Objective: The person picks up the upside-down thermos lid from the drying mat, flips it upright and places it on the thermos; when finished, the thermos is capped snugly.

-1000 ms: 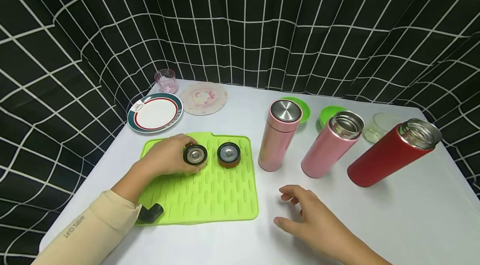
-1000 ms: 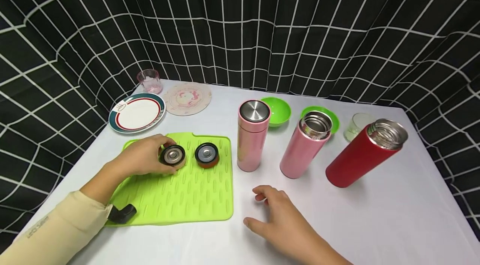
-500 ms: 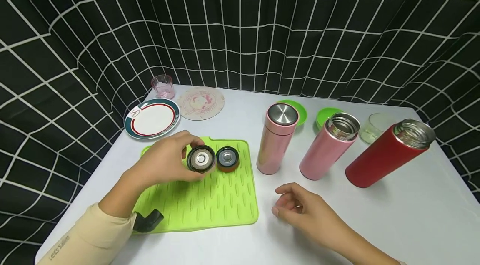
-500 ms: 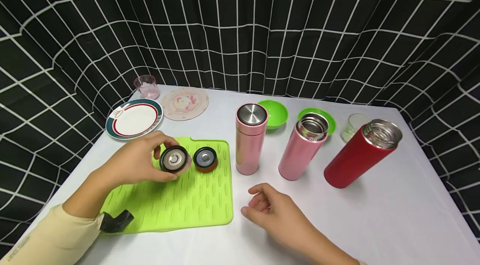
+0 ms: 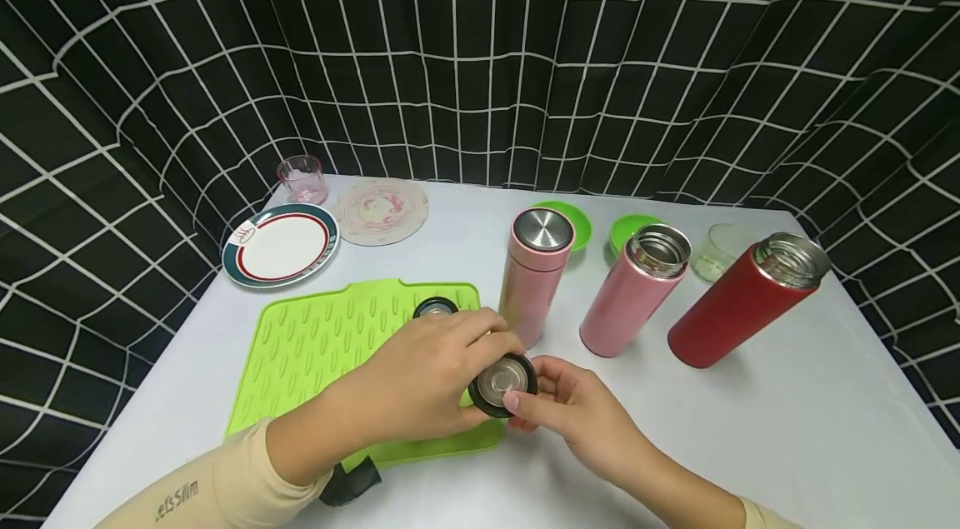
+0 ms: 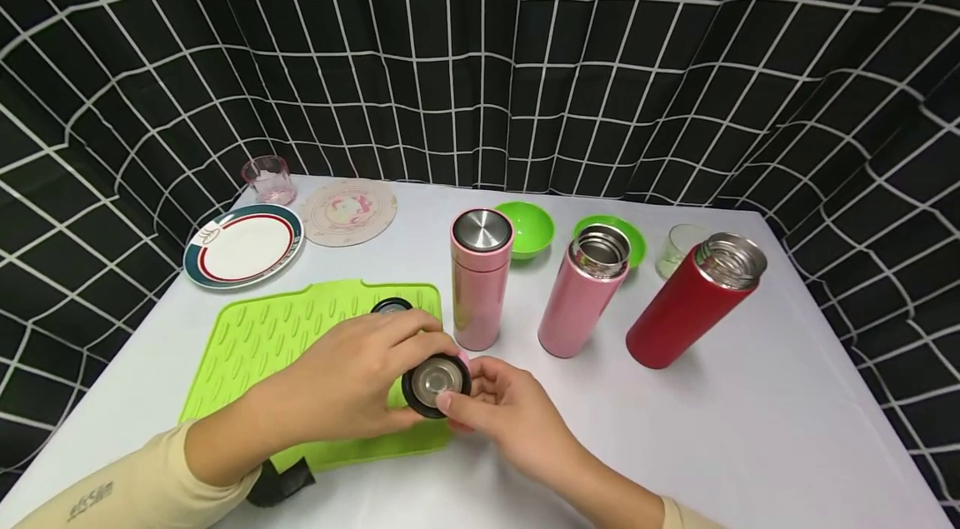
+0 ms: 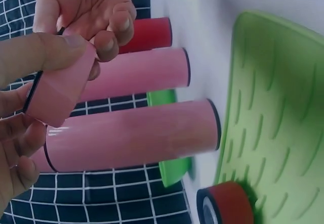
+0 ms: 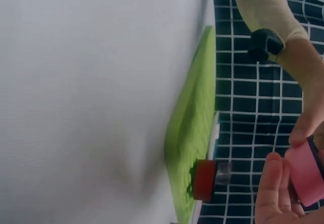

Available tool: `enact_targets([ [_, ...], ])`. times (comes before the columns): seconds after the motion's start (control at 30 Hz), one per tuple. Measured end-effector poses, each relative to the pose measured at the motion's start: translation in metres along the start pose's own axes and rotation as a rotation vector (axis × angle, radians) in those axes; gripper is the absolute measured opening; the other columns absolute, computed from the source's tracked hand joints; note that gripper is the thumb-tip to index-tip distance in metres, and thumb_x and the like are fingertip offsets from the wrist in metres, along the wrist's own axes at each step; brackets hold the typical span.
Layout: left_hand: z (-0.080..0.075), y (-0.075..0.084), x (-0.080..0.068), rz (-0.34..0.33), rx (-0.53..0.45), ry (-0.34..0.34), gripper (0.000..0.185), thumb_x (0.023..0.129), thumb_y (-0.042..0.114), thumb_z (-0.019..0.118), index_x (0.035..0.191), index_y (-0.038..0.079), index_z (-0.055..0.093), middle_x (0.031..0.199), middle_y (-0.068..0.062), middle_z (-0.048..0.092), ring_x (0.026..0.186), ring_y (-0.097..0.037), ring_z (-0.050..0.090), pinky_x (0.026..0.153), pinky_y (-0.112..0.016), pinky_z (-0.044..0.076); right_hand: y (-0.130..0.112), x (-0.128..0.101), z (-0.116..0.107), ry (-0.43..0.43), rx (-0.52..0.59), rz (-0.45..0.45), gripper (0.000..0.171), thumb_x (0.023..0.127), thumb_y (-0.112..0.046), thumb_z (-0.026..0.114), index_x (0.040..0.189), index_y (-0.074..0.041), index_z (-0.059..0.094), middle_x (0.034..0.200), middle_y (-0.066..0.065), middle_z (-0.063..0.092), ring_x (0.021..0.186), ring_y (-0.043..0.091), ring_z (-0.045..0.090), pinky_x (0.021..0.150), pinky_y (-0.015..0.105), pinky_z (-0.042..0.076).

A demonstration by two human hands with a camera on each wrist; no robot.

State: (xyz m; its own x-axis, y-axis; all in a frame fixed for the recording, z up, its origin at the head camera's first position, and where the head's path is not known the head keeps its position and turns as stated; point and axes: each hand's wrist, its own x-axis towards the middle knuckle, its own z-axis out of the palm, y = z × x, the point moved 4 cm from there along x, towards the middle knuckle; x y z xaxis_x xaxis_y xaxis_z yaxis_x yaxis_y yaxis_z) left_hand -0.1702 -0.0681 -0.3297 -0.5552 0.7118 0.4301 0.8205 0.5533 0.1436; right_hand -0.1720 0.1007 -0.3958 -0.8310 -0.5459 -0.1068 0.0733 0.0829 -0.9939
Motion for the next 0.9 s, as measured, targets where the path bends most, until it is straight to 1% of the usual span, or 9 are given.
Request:
enact_targets([
  [0.2,0.004,0.002,0.001,-0.019,-0.082,0.025,0.061,0.066,0.029,0.089,0.119,0.016,0.062,0.116,0.005,0.054,0.097,-0.01,0.054,0.084,-0.028,0.047,-0.003,-0.004,-0.006,0.039,-0.008,-0.1,0.024,0.092,-0.01,0.068,0.113,0.002,0.063,0.102,0.017,0.066,0.084,0.027,0.067,0.077,0.038,0.057],
  [0.3,0.005,-0.001,0.003,-0.122,-0.227,0.027,0.073,0.065,0.036,0.09,0.129,0.021,0.057,0.128,0.008,0.049,0.109,-0.008,0.05,0.091,-0.028,0.045,-0.014,-0.009,-0.014,0.116,-0.13,-0.236,0.022,0.088,-0.009,0.073,0.109,-0.008,0.067,0.097,0.01,0.068,0.081,0.022,0.066,0.076,0.034,0.057],
  [0.37,0.004,-0.004,0.003,-0.228,-0.382,0.045,0.082,0.063,0.041,0.091,0.134,0.026,0.052,0.132,0.012,0.044,0.107,-0.006,0.047,0.086,-0.027,0.046,-0.025,-0.013,-0.019,0.173,-0.328,-0.435,0.022,0.086,-0.01,0.075,0.107,-0.012,0.069,0.095,0.003,0.069,0.08,0.018,0.066,0.075,0.029,0.056],
  [0.43,0.004,-0.008,0.003,-0.33,-0.554,0.088,0.088,0.06,0.042,0.093,0.135,0.029,0.049,0.129,0.013,0.045,0.101,-0.007,0.047,0.075,-0.026,0.046,-0.038,-0.018,-0.022,0.235,-0.593,-0.708,0.019,0.089,-0.015,0.072,0.107,-0.011,0.07,0.095,0.002,0.069,0.08,0.017,0.066,0.073,0.027,0.055],
  [0.53,0.005,-0.012,0.001,-0.401,-0.762,0.151,0.086,0.059,0.033,0.095,0.131,0.027,0.05,0.123,0.008,0.049,0.097,-0.014,0.047,0.067,-0.03,0.044,-0.053,-0.024,-0.022,0.322,-0.931,-1.099,0.022,0.093,-0.02,0.062,0.105,-0.003,0.07,0.098,0.01,0.067,0.082,0.023,0.066,0.07,0.03,0.055],
  [0.6,0.01,-0.011,0.0,-0.393,-0.828,0.155,0.083,0.059,0.028,0.095,0.129,0.024,0.052,0.119,0.006,0.053,0.1,-0.016,0.049,0.071,-0.032,0.044,-0.06,-0.026,-0.022,0.325,-1.044,-1.258,0.025,0.096,-0.02,0.056,0.105,0.0,0.069,0.098,0.016,0.066,0.082,0.027,0.065,0.068,0.034,0.056],
  [0.7,0.018,-0.007,0.002,-0.343,-0.827,0.152,0.077,0.06,0.027,0.095,0.127,0.023,0.056,0.118,0.01,0.059,0.103,-0.014,0.052,0.076,-0.032,0.046,-0.066,-0.027,-0.021,0.315,-1.101,-1.392,0.021,0.095,-0.013,0.055,0.104,0.0,0.069,0.096,0.02,0.067,0.081,0.031,0.066,0.068,0.036,0.056],
  [0.83,0.022,-0.004,0.005,-0.279,-0.767,0.199,0.066,0.062,0.029,0.094,0.121,0.024,0.064,0.111,0.014,0.065,0.095,-0.01,0.057,0.071,-0.031,0.047,-0.069,-0.029,-0.019,0.339,-1.086,-1.482,0.017,0.094,-0.008,0.056,0.101,0.0,0.069,0.092,0.021,0.067,0.077,0.031,0.066,0.067,0.036,0.056],
  [0.9,0.022,-0.005,0.006,-0.265,-0.744,0.216,0.064,0.062,0.03,0.094,0.119,0.025,0.066,0.109,0.015,0.066,0.092,-0.01,0.057,0.068,-0.03,0.046,-0.069,-0.03,-0.018,0.344,-1.08,-1.462,0.017,0.094,-0.008,0.055,0.102,0.0,0.069,0.093,0.021,0.067,0.079,0.031,0.065,0.068,0.035,0.056],
])
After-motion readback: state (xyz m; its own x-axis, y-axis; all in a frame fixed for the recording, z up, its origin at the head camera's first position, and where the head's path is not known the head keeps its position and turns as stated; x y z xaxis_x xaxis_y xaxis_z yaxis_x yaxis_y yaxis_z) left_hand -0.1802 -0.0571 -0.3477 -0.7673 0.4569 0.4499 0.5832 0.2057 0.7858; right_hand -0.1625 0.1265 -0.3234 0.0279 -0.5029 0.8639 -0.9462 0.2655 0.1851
